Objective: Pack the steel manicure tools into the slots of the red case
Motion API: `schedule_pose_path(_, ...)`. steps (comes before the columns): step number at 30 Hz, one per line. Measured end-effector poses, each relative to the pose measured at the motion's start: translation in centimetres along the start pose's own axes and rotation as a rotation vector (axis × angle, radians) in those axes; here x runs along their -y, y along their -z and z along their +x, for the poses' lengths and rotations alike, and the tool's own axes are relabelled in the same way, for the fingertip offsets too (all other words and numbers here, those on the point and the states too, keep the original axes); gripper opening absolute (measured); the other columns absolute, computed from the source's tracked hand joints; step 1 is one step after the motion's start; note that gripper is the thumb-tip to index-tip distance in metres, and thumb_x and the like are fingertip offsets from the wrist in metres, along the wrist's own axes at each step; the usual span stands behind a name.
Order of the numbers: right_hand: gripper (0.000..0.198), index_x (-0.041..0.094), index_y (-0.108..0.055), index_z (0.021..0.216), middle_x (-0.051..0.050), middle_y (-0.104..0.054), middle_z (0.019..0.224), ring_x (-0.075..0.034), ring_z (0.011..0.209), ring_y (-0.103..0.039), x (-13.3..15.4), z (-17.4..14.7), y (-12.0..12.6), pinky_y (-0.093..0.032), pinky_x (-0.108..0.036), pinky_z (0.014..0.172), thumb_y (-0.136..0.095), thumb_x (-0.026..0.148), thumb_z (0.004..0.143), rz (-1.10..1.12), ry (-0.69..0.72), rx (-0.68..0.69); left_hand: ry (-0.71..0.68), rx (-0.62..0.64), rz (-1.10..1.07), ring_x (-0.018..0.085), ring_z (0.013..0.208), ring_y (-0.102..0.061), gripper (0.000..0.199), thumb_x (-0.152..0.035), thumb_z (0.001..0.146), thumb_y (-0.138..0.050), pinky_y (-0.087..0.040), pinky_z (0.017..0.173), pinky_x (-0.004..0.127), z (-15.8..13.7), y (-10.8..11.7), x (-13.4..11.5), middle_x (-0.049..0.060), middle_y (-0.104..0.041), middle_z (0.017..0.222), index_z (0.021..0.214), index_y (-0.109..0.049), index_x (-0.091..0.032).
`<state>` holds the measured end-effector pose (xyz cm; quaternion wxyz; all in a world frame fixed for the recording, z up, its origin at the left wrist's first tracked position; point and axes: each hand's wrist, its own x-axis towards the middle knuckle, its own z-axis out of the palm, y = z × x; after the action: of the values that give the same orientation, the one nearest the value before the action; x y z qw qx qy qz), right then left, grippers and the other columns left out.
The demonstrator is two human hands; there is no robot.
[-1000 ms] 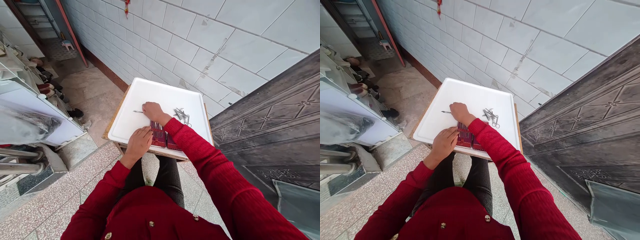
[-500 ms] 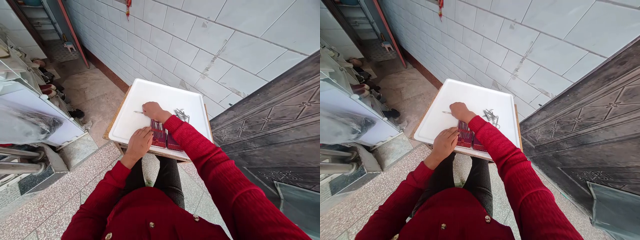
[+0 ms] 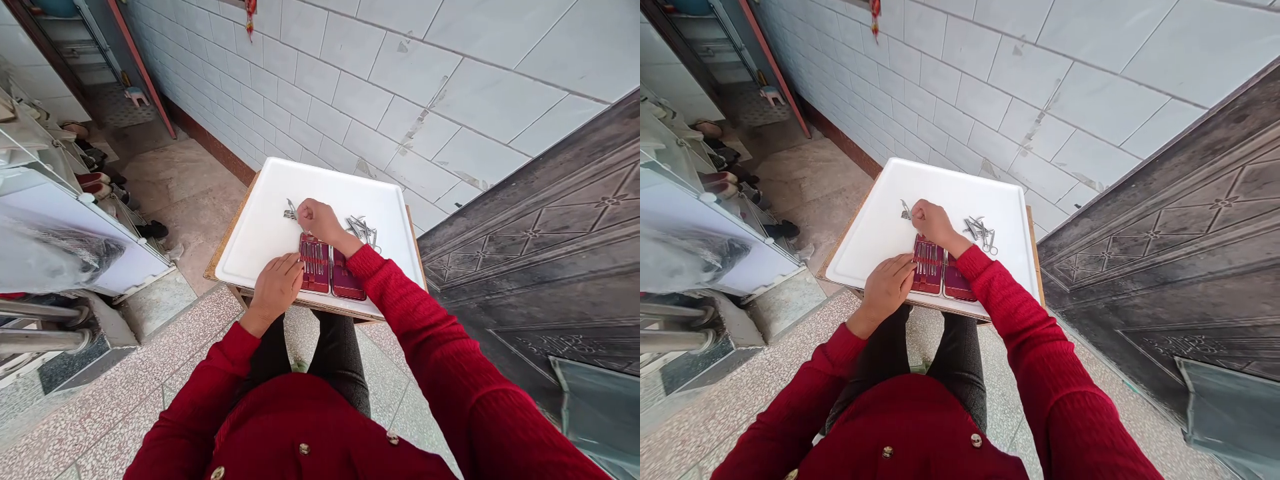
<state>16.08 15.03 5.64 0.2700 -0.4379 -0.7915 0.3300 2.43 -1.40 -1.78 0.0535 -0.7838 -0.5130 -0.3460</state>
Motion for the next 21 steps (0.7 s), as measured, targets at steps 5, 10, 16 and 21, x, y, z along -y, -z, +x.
schedule_pose_path(5,0.032,0.021,-0.059,0.107,0.008,-0.064,0.061,-0.013,0.049,-0.056,-2.3,-3.0,1.9,-0.041,-0.024,0.047,-0.068,0.020,0.076,0.392,-0.187,-0.035,-0.008,0.010,0.004,0.028,0.125,-0.072,0.028,-0.019,0.105,-0.051,-0.060,0.106,0.048,0.0,0.2,0.0,0.013,-0.076,0.133,0.120,-0.074,-0.019)
schedule_pose_path(10,0.047,0.019,-0.060,0.115,0.008,-0.066,0.059,-0.012,0.047,-0.059,-4.0,-5.4,2.6,-0.041,-0.022,0.045,-0.075,0.026,0.072,0.480,-0.214,-0.064,-0.009,0.011,0.011,0.029,0.126,-0.072,0.028,-0.019,0.106,-0.050,-0.060,0.106,0.049,0.2,0.4,0.1,0.014,-0.076,0.133,0.120,-0.074,-0.018)
schedule_pose_path(16,0.073,0.016,-0.053,0.143,0.009,-0.067,0.060,-0.015,0.050,-0.066,-4.5,-7.1,2.8,-0.045,-0.022,0.045,-0.073,0.026,0.073,0.484,-0.194,-0.060,-0.010,-0.001,-0.006,0.028,0.125,-0.073,0.027,-0.020,0.106,-0.050,-0.060,0.106,0.049,0.4,0.5,0.2,0.014,-0.077,0.132,0.118,-0.074,-0.019)
schedule_pose_path(21,0.069,0.016,-0.055,0.143,0.008,-0.068,0.059,-0.013,0.045,-0.061,-4.9,-7.1,2.6,-0.047,-0.023,0.045,-0.072,0.024,0.076,0.471,-0.174,-0.070,-0.013,-0.003,0.002,0.028,0.124,-0.073,0.027,-0.021,0.106,-0.049,-0.061,0.105,0.048,0.3,0.5,0.3,0.014,-0.077,0.131,0.118,-0.074,-0.018)
